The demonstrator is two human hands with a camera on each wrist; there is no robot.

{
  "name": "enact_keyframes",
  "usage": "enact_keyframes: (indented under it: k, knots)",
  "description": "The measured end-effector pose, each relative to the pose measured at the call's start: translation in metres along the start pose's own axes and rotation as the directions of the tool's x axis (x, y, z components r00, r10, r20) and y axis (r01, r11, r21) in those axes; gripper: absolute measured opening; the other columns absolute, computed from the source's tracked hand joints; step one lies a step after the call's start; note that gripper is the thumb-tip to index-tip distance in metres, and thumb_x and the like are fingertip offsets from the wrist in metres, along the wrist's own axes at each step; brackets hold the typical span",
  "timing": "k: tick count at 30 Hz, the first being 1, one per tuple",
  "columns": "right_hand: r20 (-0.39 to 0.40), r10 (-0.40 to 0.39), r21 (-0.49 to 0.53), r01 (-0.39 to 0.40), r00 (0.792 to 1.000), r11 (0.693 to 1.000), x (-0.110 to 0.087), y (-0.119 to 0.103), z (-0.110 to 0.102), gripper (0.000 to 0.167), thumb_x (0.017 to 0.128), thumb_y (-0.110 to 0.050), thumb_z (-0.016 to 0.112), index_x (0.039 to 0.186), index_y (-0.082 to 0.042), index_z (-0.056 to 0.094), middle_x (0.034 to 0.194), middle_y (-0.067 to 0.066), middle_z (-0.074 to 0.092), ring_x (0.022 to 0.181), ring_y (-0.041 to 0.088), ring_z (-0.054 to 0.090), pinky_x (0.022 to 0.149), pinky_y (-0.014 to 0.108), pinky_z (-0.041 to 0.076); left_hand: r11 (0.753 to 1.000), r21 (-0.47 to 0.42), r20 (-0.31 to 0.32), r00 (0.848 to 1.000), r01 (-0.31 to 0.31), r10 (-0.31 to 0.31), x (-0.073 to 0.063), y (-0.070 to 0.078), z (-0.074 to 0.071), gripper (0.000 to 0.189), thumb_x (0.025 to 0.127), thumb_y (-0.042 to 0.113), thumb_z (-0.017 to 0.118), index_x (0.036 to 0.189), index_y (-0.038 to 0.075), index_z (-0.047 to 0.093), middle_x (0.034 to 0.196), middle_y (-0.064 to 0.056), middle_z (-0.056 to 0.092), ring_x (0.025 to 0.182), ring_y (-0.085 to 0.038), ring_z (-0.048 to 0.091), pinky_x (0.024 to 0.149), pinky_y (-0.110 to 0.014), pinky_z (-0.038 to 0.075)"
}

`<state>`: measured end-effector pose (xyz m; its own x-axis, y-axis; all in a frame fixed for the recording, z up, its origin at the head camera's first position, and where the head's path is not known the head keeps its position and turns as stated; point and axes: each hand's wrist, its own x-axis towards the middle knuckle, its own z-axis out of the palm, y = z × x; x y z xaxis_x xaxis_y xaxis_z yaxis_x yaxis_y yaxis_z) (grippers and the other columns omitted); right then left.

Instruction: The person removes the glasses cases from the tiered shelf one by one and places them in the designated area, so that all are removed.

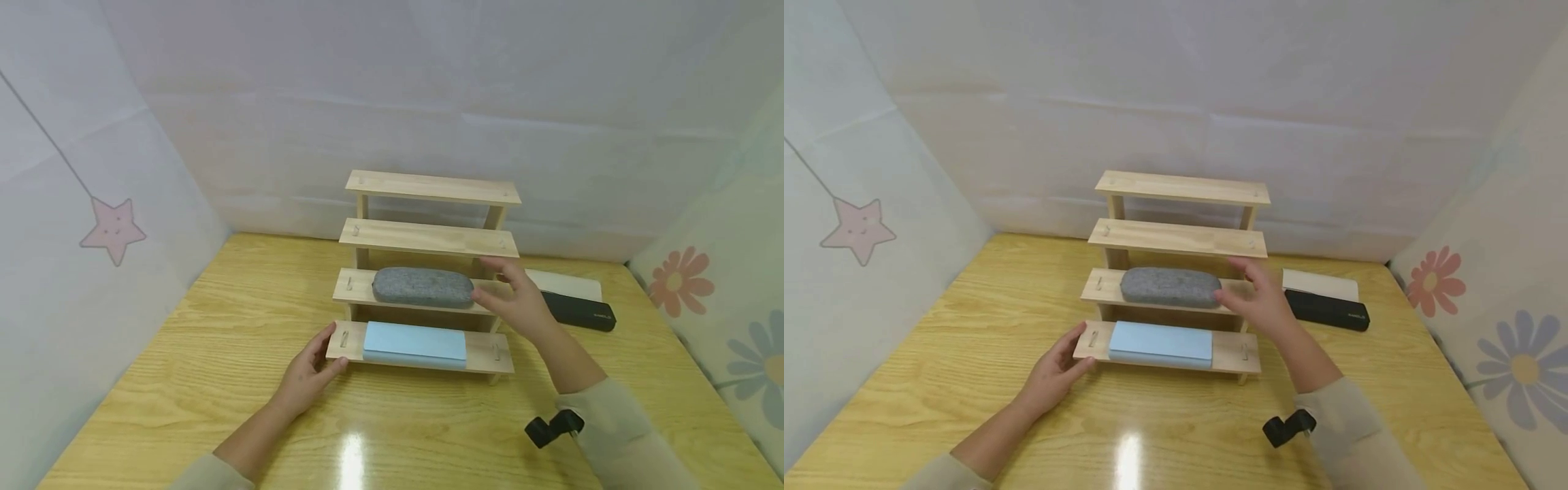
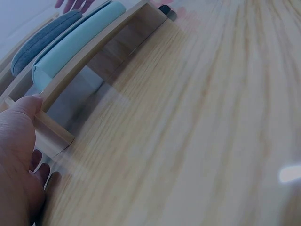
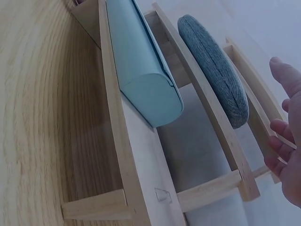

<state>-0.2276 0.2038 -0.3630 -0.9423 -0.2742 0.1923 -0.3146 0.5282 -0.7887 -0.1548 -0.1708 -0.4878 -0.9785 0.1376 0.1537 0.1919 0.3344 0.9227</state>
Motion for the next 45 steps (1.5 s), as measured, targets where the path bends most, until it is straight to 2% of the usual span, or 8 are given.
enact_keyframes:
  k: [4,11,22,30,37,45]
  knots:
    - [0.024,-0.006,-0.001,0.006,1.0,1.0,0.002,-0.003,0.005,0.068,0.09,-0.037,0.072,0.147,-0.016,0.042,0.153,0.011,0.038,0.14,0.039,0.033,0.111,0.064,0.032,1.0,-0.015,0.007,1.0,0.005,-0.005,-0.001,-0.001,0.0,0.072,0.095,0.022,0.066,0.153,0.003,0.029,0.156,-0.021,0.033,0.143,-0.037,0.033,0.116,-0.051,0.027]
    - [0.049,-0.073,-0.049,0.075,0.996,0.996,0.01,-0.008,0.014,0.065,0.089,-0.033,0.073,0.144,-0.012,0.045,0.148,0.014,0.046,0.14,0.036,0.038,0.112,0.061,0.036,0.999,-0.034,0.01,1.0,0.0,0.0,0.0,-0.004,0.0,0.072,0.095,0.022,0.066,0.153,0.003,0.029,0.157,-0.019,0.032,0.144,-0.036,0.032,0.116,-0.047,0.025]
    - [0.109,-0.09,-0.064,0.098,0.99,0.993,0.023,-0.013,0.027,0.064,0.087,-0.032,0.075,0.142,-0.011,0.048,0.147,0.011,0.047,0.139,0.034,0.039,0.114,0.06,0.035,0.999,-0.046,0.017,1.0,-0.004,0.005,0.001,-0.001,0.0,0.072,0.095,0.022,0.066,0.153,0.003,0.028,0.159,-0.018,0.028,0.145,-0.036,0.029,0.117,-0.045,0.023]
    - [0.131,-0.053,-0.074,0.063,0.99,0.995,0.029,-0.016,0.035,0.066,0.085,-0.04,0.076,0.141,-0.017,0.05,0.147,0.008,0.046,0.139,0.033,0.04,0.114,0.059,0.035,0.999,-0.038,0.015,1.0,-0.004,0.005,0.0,0.0,0.0,0.071,0.095,0.022,0.065,0.153,0.003,0.029,0.158,-0.019,0.03,0.145,-0.035,0.03,0.116,-0.046,0.023]
    - [0.144,-0.055,-0.09,0.069,0.988,0.994,0.033,-0.014,0.04,0.067,0.083,-0.045,0.076,0.14,-0.019,0.051,0.147,0.007,0.046,0.136,0.032,0.043,0.112,0.056,0.037,0.999,-0.051,0.015,1.0,0.0,0.001,0.001,0.0,0.0,0.071,0.094,0.021,0.066,0.153,0.003,0.03,0.157,-0.02,0.031,0.145,-0.037,0.03,0.116,-0.047,0.024]
    - [0.157,-0.022,-0.1,0.038,0.987,0.994,0.036,-0.015,0.042,0.071,0.081,-0.047,0.077,0.141,-0.02,0.05,0.148,0.007,0.045,0.137,0.032,0.043,0.113,0.056,0.037,1.0,-0.013,0.004,1.0,0.007,-0.007,0.001,-0.001,0.0,0.071,0.095,0.023,0.066,0.153,0.005,0.031,0.156,-0.019,0.034,0.143,-0.035,0.033,0.116,-0.048,0.025]
